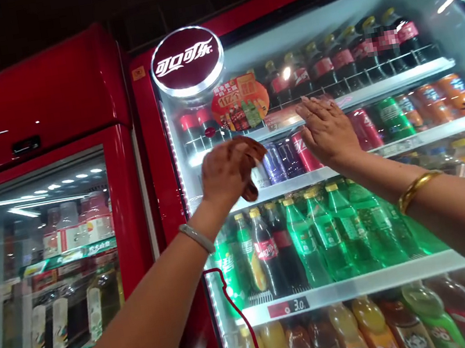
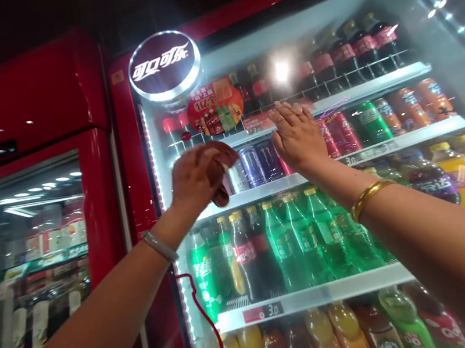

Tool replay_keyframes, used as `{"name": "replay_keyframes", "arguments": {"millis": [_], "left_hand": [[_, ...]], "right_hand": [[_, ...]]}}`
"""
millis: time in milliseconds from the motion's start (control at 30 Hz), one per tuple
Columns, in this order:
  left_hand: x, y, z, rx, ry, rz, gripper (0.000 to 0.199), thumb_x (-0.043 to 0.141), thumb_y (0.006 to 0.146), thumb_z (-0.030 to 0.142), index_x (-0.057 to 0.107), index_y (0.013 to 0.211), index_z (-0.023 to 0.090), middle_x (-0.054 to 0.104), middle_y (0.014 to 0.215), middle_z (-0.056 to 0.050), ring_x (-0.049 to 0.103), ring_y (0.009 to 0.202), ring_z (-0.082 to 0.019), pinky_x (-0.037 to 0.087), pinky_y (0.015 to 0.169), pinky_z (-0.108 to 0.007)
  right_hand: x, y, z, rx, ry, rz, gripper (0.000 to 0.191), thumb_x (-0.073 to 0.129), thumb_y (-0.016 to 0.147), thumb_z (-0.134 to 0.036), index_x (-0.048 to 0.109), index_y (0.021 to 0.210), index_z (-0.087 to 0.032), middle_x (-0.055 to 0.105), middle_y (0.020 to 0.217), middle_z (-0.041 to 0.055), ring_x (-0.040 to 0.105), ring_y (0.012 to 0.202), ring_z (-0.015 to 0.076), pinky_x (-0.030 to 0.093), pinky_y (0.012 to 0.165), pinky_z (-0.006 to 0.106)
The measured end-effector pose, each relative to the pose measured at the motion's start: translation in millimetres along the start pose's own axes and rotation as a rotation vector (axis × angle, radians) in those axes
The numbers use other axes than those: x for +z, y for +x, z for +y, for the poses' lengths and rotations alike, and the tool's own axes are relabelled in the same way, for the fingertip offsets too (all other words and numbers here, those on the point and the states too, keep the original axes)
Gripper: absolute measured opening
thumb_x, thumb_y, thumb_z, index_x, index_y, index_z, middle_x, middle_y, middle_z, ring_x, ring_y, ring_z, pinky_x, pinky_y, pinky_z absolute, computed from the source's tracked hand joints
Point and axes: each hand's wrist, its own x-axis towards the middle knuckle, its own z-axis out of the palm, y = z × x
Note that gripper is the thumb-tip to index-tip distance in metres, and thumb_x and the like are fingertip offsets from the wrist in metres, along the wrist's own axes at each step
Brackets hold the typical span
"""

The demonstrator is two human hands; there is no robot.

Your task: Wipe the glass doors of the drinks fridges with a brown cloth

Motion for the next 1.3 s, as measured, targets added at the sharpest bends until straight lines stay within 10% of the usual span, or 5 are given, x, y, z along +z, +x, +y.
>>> {"name": "replay_keyframes", "arguments": {"millis": [133, 367, 567, 800, 1300], "left_hand": [[8.0, 30, 9, -0.231, 0.001, 0.110, 0.050, 0.073, 0.086, 0.026, 0.061, 0.135, 0.024, 0.057, 0.147, -0.014, 0.051, 0.137, -0.036, 0.040, 0.119, -0.053], [37.7, 38, 60, 0.319, -0.178, -0.041, 0.031, 0.057, 0.100, 0.032, 0.065, 0.130, 0.028, 0.063, 0.143, -0.008, 0.054, 0.138, -0.027, 0.041, 0.122, -0.048], [23.8, 71, 21, -0.106, -0.085, 0.130, 0.039, 0.066, 0.092, 0.021, 0.062, 0.130, 0.024, 0.060, 0.143, -0.013, 0.053, 0.136, -0.032, 0.041, 0.121, -0.052], [46.7, 55, 86, -0.089, -0.193, 0.027, 0.056, 0.068, 0.093, 0.038, 0.053, 0.144, 0.022, 0.050, 0.158, -0.015, 0.041, 0.150, -0.034, 0.027, 0.130, -0.054], [31.8, 41, 82, -0.203, -0.754, -0.019, 0.067, 0.035, 0.110, 0.032, -0.001, 0.167, 0.030, 0.029, 0.175, -0.011, 0.023, 0.163, -0.017, 0.032, 0.131, -0.044]], "right_hand": [[2, 1, 5, -0.028, 0.027, 0.003, 0.060, 0.037, 0.102, -0.036, 0.045, 0.158, -0.016, 0.041, 0.167, 0.0102, 0.035, 0.158, 0.0273, 0.025, 0.133, 0.055], [-2, -2, 12, -0.051, -0.008, -0.033, 0.061, 0.039, 0.099, -0.030, 0.046, 0.157, -0.013, 0.040, 0.167, 0.0106, 0.036, 0.157, 0.0273, 0.027, 0.133, 0.052], [-3, -1, 14, -0.055, 0.009, 0.007, 0.057, 0.037, 0.100, -0.030, 0.050, 0.155, -0.019, 0.046, 0.165, 0.0073, 0.041, 0.154, 0.0263, 0.032, 0.131, 0.054], [-17, -9, 4, -0.314, 0.113, 0.003, 0.066, 0.030, 0.105, -0.049, 0.032, 0.164, -0.021, 0.026, 0.174, 0.0060, 0.027, 0.161, 0.0212, 0.028, 0.134, 0.047], [-33, -18, -25, -0.483, 0.192, -0.229, 0.103, 0.040, 0.091, -0.084, 0.022, 0.167, -0.017, 0.006, 0.177, 0.0162, 0.004, 0.166, 0.0324, 0.018, 0.134, 0.059]]}}
